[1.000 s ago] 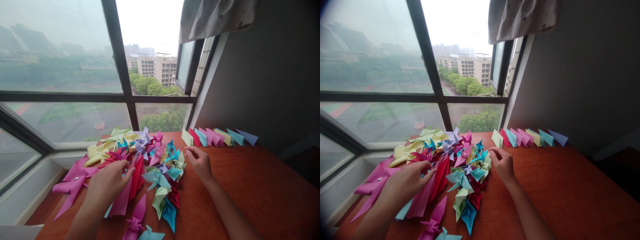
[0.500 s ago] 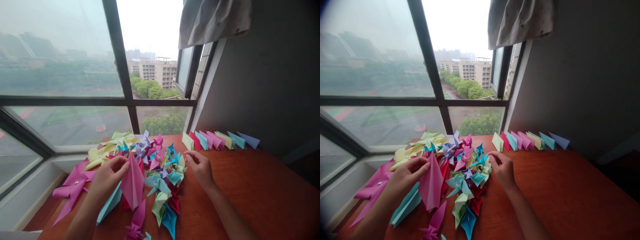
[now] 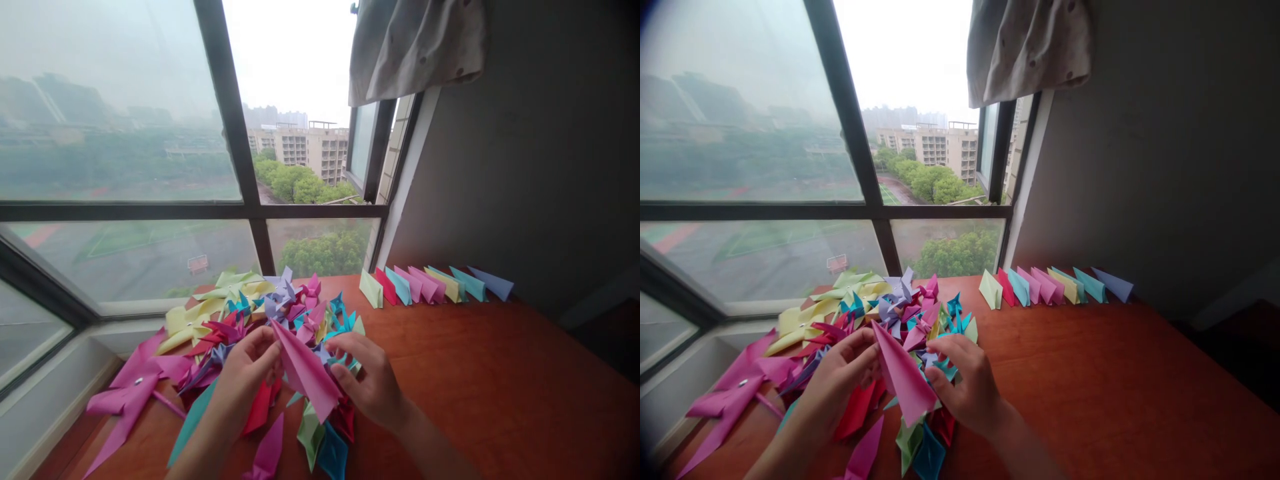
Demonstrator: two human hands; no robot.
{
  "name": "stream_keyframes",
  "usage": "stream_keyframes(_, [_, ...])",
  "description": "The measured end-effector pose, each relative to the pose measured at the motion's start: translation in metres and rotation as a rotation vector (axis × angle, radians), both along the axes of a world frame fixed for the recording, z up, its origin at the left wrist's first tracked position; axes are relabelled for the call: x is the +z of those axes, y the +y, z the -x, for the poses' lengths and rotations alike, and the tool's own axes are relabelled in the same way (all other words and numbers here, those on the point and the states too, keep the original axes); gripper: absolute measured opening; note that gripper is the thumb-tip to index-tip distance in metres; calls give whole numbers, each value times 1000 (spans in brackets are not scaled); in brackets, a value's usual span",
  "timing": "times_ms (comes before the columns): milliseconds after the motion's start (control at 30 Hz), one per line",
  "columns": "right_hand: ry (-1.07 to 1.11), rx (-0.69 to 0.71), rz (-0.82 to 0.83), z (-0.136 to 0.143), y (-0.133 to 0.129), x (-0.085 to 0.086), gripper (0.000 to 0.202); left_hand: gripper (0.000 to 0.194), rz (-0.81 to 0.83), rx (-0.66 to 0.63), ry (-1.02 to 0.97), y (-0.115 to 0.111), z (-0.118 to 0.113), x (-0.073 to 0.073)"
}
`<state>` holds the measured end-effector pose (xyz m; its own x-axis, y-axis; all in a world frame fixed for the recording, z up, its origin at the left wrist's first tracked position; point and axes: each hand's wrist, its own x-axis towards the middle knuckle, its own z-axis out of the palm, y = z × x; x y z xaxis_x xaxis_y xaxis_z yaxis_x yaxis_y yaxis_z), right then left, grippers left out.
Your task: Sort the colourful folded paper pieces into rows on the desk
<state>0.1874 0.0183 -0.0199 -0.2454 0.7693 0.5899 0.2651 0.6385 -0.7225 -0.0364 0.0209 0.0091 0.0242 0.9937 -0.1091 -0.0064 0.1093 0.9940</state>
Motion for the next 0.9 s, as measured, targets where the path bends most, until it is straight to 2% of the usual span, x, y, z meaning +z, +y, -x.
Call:
stream_keyframes(167, [-10, 27, 68, 7, -3, -2, 26, 34, -3, -89, -2, -11, -21, 4])
stream_keyframes(333, [40, 10, 153, 5, 0, 0, 22, 28, -89, -182, 15, -12, -28, 2])
stream_keyframes(400, [38, 5, 168, 3, 2, 1, 22, 28, -143, -166, 34, -11, -27, 0])
stream_keyframes(533, [17, 27, 184, 0, 6, 0, 21, 45, -259, -96, 145, -12, -21, 2])
stream_keyframes(600, [14, 48, 187, -1, 7, -1, 20, 36, -343, -101, 221, -12, -17, 4])
stream_keyframes(700, [16, 53, 216, -3, 8, -1, 16, 11, -488, -181, 346, -10, -10, 9])
stream_keyframes(767, [17, 52, 244, -3, 8, -1, 15, 9, -528, -232, 408, -8, -7, 12])
stream_keyframes(900, [14, 70, 285, -4, 9, -1, 15, 8, -506, -261, 460, -5, -5, 10])
